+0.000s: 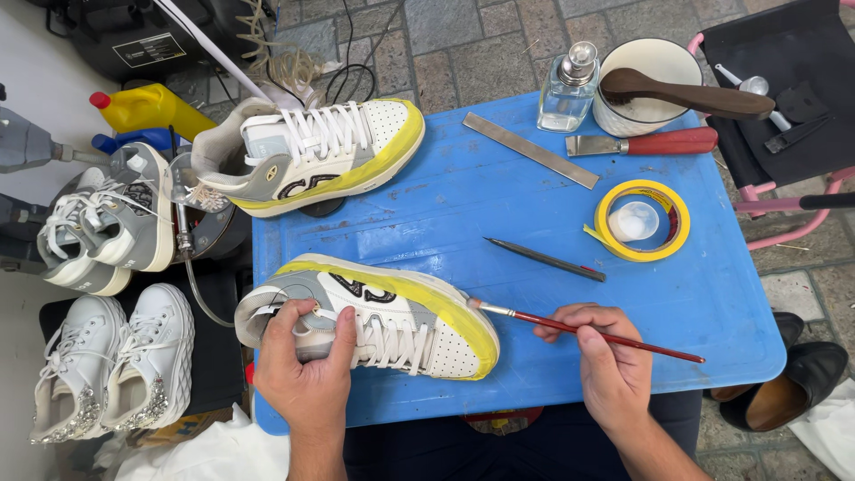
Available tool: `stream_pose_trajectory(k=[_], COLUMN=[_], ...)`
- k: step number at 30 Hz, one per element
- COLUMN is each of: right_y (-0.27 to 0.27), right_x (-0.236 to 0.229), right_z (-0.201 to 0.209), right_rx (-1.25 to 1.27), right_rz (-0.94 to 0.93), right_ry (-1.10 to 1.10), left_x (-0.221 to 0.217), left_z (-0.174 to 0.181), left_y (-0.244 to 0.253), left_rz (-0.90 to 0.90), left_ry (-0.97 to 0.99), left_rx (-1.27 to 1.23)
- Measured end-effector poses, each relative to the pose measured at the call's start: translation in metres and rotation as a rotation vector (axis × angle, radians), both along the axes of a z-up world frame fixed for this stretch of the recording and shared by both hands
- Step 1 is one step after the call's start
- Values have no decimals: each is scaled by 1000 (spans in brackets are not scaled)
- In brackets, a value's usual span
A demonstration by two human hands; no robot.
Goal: The person paints the midsole of a white and grey sneaker with yellow paint using a small brush. They repeatedly dip the brush into a small container of paint and apply it to the shoe's side and heel areas.
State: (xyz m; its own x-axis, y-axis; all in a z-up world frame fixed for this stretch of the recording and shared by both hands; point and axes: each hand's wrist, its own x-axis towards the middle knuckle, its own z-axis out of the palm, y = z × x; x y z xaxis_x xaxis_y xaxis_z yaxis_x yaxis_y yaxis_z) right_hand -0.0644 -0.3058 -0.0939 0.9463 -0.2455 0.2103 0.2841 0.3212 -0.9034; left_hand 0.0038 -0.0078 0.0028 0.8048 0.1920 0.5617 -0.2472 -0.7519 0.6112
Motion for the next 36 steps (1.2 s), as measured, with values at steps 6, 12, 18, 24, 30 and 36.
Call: stream_pose_trajectory(k=[6, 12, 18, 24, 30, 36], right_y=[-8, -15, -13, -19, -22, -61], right_x=[-23, -33, -27, -32, -32, -13], right_z=[-10, -13, -8, -10, -9, 15], right_rx=[74, 38, 38, 29, 26, -117], right_rz=[-26, -90, -69, -85, -52, -261], right_ry=[-20, -47, 6, -20, -22, -110], left_x=[0, 0, 0, 0, 2, 14], left_z=[-3, -2, -2, -4, 1, 21], left_y=[1, 1, 1, 2, 0, -7], left_rz=[-2, 5, 6, 1, -3, 1], left_ry=[-1, 8, 2, -3, 10, 7], left_rx=[-7, 4, 3, 13, -1, 119])
